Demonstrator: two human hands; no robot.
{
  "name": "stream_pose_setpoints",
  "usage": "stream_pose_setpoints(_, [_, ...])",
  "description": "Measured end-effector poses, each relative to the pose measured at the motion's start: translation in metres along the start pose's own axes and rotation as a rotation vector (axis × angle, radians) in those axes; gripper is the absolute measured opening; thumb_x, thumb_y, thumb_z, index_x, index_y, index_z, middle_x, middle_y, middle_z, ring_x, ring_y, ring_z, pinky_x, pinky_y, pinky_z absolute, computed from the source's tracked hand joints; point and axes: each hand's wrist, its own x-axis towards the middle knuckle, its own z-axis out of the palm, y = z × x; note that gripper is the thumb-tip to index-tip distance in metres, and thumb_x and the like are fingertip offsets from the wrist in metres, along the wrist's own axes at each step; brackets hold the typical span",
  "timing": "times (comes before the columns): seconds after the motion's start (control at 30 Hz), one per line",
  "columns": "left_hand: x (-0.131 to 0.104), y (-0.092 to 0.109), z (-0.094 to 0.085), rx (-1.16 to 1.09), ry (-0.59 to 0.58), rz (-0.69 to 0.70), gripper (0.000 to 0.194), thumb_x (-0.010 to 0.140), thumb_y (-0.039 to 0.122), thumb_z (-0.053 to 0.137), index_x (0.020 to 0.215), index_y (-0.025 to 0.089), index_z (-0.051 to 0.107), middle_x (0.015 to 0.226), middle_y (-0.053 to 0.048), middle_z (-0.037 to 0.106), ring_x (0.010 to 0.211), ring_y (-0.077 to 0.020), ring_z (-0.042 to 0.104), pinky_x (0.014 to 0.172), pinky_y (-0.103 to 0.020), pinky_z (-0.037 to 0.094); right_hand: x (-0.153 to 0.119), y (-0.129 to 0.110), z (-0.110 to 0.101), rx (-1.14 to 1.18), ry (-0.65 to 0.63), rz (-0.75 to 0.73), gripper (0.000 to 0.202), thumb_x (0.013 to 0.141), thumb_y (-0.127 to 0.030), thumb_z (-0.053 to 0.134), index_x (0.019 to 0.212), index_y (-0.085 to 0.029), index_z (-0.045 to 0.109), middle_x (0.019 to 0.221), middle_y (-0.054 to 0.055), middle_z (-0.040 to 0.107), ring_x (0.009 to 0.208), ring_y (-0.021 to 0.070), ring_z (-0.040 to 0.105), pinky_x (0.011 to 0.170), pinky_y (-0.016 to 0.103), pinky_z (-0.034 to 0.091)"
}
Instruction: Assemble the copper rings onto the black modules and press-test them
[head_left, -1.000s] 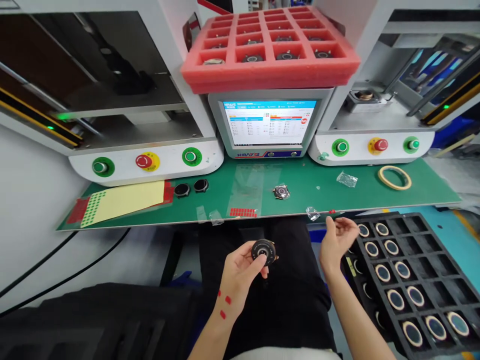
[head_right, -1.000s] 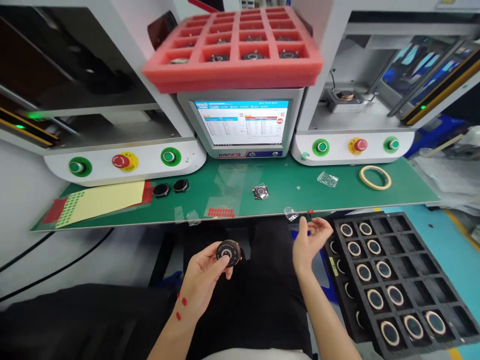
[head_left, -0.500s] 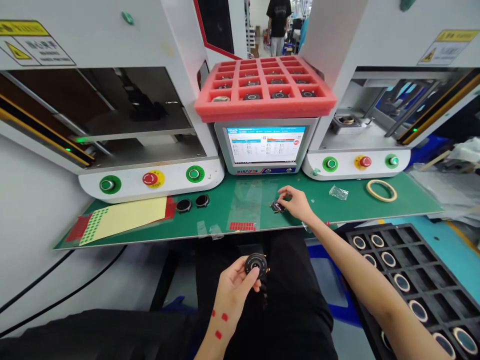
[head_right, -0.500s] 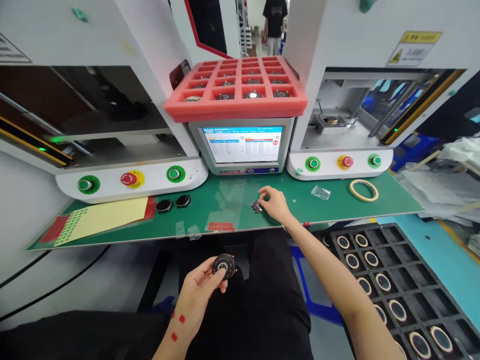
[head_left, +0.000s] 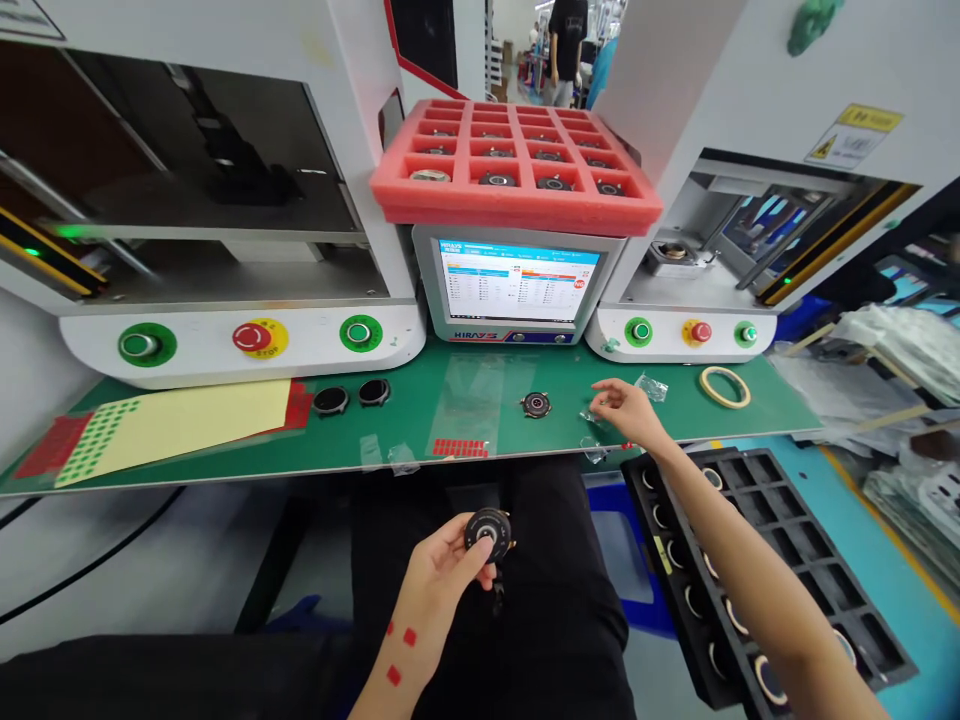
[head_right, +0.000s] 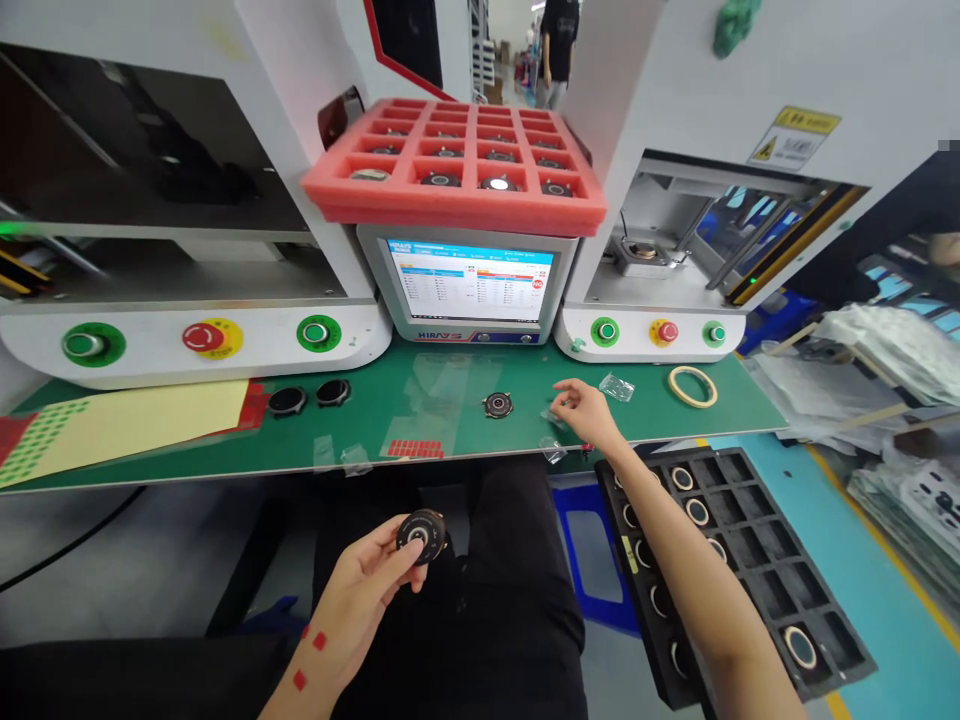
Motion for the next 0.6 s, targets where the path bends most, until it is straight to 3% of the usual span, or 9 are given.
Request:
stream_pose_setpoints(0.2, [0.002, 0.000, 0.003, -0.039, -0.036, -0.027, 0.031, 0.069, 0.035, 0.079, 0.088, 0.012, 0.073, 0.069, -0.003, 0.065, 0.053, -0.0079, 0.050, 0.052, -0.020, 0.044, -0.012, 0.016, -0.014, -0.208, 0.105, -0.008, 0.024, 0.095, -0.035, 0.060, 0.105, -0.013, 0.062, 0.095, 0.003, 0.066, 0.077, 0.0132, 0.064, 0.070, 0.030, 0.056])
stream_pose_setpoints(0.3, [0.002, 0.000, 0.005, -0.041, -0.060, -0.014, 0.029, 0.071, 0.034, 0.078, 0.089, 0.012, 0.073, 0.065, -0.001, 0.063, 0.052, -0.0076, 0.049, 0.053, -0.019, 0.044, -0.018, 0.011, -0.017, -0.299, 0.243, -0.059, 0.025, 0.093, -0.036, 0.062, 0.104, -0.014, 0.062, 0.096, 0.003, 0.064, 0.078, 0.0137, 0.062, 0.071, 0.032, 0.055])
stream_pose_setpoints(0.47, [-0.001, 0.002, 0.003, -0.017, -0.109, 0.021, 0.029, 0.074, 0.035, 0.077, 0.092, 0.013, 0.073, 0.067, -0.002, 0.063, 0.054, -0.0088, 0.052, 0.053, -0.020, 0.047, -0.044, -0.027, -0.011, -0.311, 0.471, -0.216, 0.024, 0.086, -0.029, 0.062, 0.105, -0.014, 0.058, 0.102, 0.010, 0.061, 0.071, 0.0163, 0.056, 0.068, 0.035, 0.050])
stream_pose_setpoints(0.53, [-0.003, 0.004, 0.002, -0.034, -0.167, 0.038, 0.030, 0.077, 0.037, 0.075, 0.094, 0.012, 0.073, 0.075, -0.004, 0.066, 0.055, -0.0090, 0.054, 0.052, -0.020, 0.047, -0.063, -0.052, 0.002, -0.266, 0.431, -0.300, 0.020, 0.088, -0.025, 0.059, 0.105, -0.016, 0.058, 0.092, 0.006, 0.062, 0.069, 0.0158, 0.057, 0.067, 0.033, 0.050])
stream_pose_setpoints(0.6, [-0.006, 0.006, 0.002, -0.054, -0.213, 0.069, 0.031, 0.081, 0.039, 0.071, 0.095, 0.012, 0.073, 0.076, -0.006, 0.067, 0.055, -0.0087, 0.054, 0.051, -0.020, 0.046, -0.082, -0.078, 0.018, -0.212, 0.311, -0.393, 0.014, 0.088, -0.021, 0.059, 0.101, -0.020, 0.060, 0.084, 0.002, 0.063, 0.068, 0.0138, 0.059, 0.068, 0.029, 0.050])
